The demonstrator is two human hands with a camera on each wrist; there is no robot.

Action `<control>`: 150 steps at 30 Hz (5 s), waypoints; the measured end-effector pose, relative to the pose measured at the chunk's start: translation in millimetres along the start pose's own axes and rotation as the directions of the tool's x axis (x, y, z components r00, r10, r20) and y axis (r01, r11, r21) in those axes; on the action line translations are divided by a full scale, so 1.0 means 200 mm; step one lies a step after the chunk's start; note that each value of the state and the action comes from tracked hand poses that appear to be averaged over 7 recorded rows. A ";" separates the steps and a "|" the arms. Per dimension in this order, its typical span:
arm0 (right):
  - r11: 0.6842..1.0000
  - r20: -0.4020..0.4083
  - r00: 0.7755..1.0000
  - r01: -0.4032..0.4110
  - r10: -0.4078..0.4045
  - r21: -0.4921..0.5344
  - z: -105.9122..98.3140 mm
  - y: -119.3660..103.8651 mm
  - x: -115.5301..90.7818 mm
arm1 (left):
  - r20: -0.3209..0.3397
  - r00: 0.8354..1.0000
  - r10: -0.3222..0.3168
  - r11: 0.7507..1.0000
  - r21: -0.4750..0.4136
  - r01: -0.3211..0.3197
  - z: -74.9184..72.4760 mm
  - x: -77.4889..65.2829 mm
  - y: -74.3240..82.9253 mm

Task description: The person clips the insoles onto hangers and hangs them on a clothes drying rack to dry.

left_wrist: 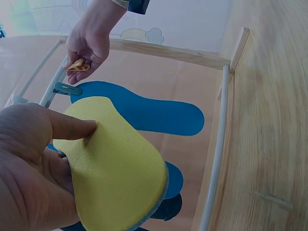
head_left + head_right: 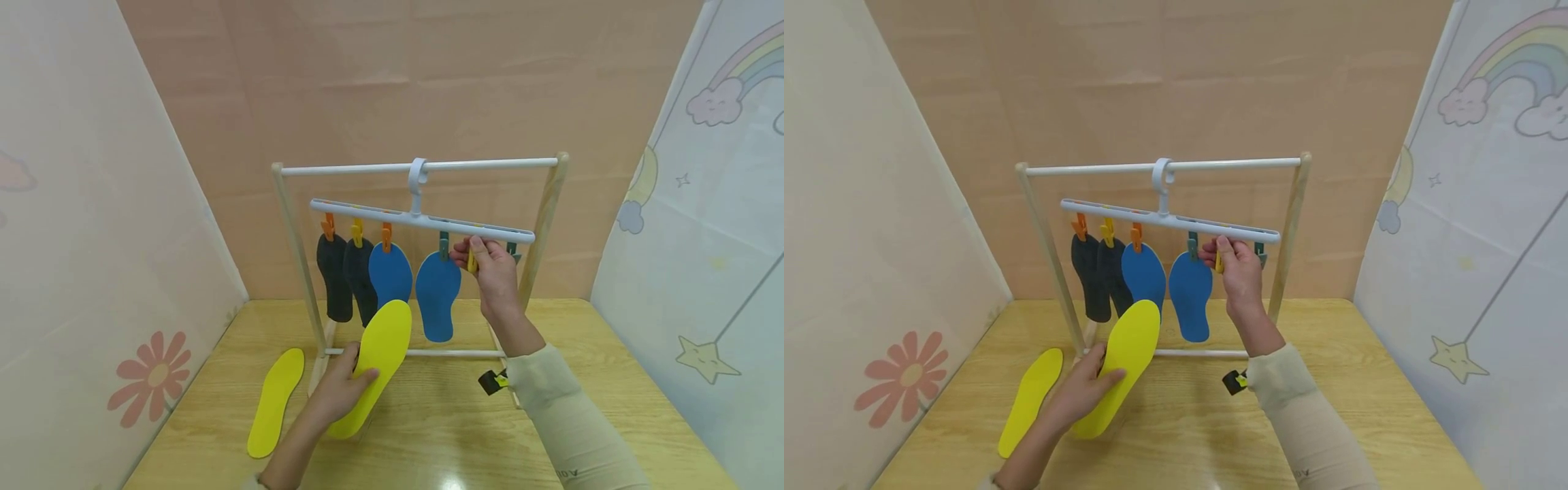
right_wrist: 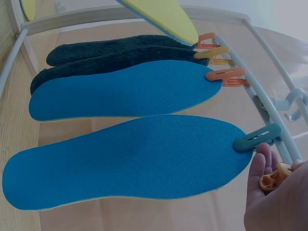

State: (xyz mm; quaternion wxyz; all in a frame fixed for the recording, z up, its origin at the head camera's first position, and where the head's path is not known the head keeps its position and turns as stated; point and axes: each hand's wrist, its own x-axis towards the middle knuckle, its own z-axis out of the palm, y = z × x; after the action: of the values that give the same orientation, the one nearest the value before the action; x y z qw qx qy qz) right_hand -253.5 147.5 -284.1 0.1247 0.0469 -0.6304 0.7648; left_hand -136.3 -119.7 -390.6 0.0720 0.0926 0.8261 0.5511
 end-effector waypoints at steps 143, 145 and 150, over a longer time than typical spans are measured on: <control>0.997 -0.004 0.998 -0.069 0.069 0.037 -0.01 0.02 -0.01 | 0.052 0.999 0.010 0.988 -0.153 -0.002 0.38 0.34 0.33; 0.997 -0.001 0.998 -0.069 0.069 0.039 -0.01 0.02 -0.01 | 0.051 0.999 0.010 0.989 -0.150 -0.003 0.38 0.34 0.33; 0.998 0.013 0.998 -0.061 0.060 0.024 -0.01 0.01 -0.02 | 0.053 0.999 0.009 0.988 -0.157 0.000 0.38 0.35 0.34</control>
State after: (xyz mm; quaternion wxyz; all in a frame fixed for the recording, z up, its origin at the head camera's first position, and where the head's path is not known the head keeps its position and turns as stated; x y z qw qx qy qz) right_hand -250.5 148.4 -287.1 0.0971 0.0339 -0.6231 0.7754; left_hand -182.1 -9.5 -358.6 0.1001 0.1031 0.7776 0.6121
